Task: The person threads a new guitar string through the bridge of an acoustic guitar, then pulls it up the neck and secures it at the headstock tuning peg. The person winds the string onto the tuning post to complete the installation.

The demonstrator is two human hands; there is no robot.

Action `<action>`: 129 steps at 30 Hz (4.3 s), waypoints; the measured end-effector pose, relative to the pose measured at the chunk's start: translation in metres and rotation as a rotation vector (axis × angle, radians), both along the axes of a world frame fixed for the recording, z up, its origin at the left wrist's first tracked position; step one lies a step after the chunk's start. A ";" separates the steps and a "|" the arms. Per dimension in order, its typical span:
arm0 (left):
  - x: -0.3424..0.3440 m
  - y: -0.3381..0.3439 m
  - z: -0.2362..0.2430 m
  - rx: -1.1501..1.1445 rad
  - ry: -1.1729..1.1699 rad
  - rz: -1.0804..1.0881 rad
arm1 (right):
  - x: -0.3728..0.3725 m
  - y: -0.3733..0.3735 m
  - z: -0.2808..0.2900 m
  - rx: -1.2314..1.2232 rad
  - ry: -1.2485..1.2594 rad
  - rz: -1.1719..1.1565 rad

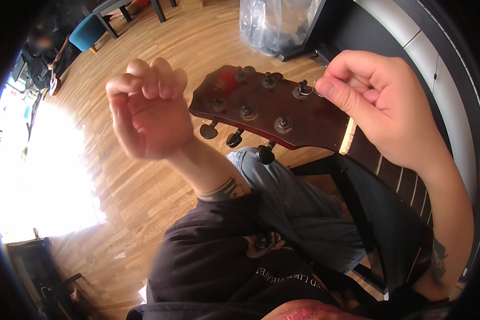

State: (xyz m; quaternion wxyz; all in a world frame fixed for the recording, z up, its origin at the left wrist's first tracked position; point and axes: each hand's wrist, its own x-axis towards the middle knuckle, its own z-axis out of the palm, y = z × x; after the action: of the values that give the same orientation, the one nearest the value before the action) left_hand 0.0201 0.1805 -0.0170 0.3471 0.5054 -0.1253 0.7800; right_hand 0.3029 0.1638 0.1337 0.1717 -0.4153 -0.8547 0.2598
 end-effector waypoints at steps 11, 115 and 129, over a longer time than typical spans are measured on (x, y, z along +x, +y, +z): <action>0.062 -0.026 0.099 -0.371 1.166 0.732 | 0.007 0.017 -0.014 -0.349 0.332 0.085; 0.193 0.054 -0.037 0.009 -0.226 -1.191 | 0.032 -0.025 -0.007 0.316 0.151 -0.245; 0.194 0.056 -0.050 -0.006 -0.291 -1.114 | 0.032 -0.023 -0.006 0.327 0.149 -0.232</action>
State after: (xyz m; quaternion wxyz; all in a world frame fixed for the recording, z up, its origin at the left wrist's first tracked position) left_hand 0.2137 0.2368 -0.0673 0.6862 0.2496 -0.4171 0.5412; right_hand 0.3346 0.1413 0.1277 0.3284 -0.4572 -0.8168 0.1261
